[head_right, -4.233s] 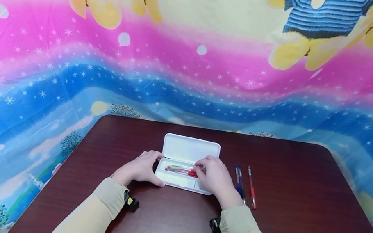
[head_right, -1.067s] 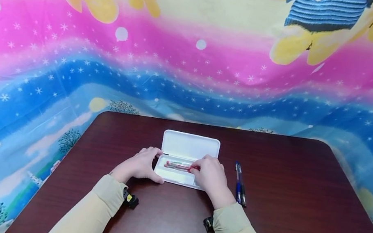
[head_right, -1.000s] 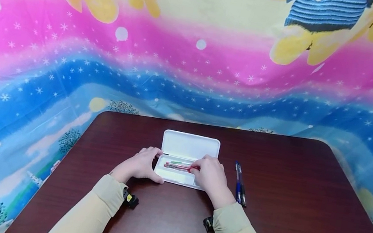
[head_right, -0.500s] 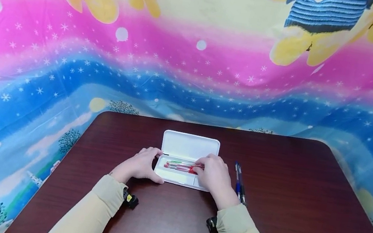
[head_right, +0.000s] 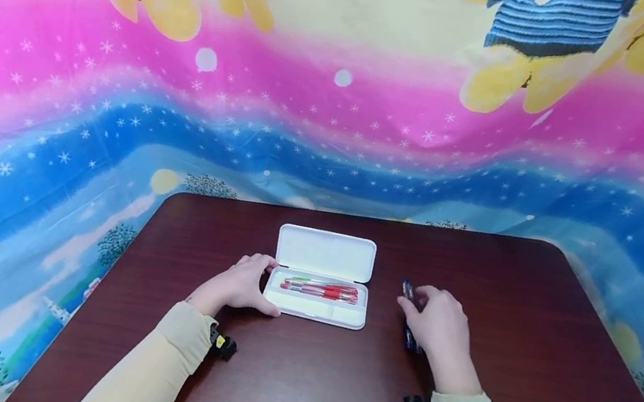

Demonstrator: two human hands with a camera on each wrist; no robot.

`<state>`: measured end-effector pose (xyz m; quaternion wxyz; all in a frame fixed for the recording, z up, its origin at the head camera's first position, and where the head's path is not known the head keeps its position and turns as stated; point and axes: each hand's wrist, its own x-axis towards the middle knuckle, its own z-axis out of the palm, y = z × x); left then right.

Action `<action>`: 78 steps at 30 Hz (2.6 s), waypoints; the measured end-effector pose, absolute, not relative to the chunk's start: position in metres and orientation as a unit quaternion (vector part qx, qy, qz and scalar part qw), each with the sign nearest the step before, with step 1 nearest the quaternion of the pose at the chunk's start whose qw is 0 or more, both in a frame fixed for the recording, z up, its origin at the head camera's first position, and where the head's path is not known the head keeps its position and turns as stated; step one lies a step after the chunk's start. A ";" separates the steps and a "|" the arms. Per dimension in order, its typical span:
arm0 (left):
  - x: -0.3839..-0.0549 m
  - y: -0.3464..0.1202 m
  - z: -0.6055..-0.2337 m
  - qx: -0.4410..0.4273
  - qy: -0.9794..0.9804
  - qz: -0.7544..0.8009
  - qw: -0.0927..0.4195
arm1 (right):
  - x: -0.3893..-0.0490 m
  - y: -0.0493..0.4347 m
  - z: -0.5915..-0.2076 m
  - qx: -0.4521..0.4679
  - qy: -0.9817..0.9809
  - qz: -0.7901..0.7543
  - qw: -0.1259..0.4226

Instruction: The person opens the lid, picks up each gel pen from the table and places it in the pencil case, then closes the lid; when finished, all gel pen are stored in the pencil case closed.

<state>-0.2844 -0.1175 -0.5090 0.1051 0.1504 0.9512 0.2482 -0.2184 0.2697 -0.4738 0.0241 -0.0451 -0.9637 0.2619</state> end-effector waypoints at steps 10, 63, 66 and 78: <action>-0.285 -0.118 -0.510 0.149 0.950 0.250 0.109 | -0.207 0.289 -0.485 -0.064 -0.966 0.250 -0.032; -0.283 -0.118 -0.507 0.150 0.950 0.250 0.107 | -0.217 0.268 -0.475 -0.004 -0.965 0.244 0.097; -0.284 -0.118 -0.507 0.151 0.951 0.248 0.106 | -0.227 0.250 -0.469 0.047 -0.963 0.242 0.112; -0.286 -0.117 -0.510 0.156 0.953 0.238 0.105 | -0.266 0.194 -0.485 0.215 -0.949 0.215 0.081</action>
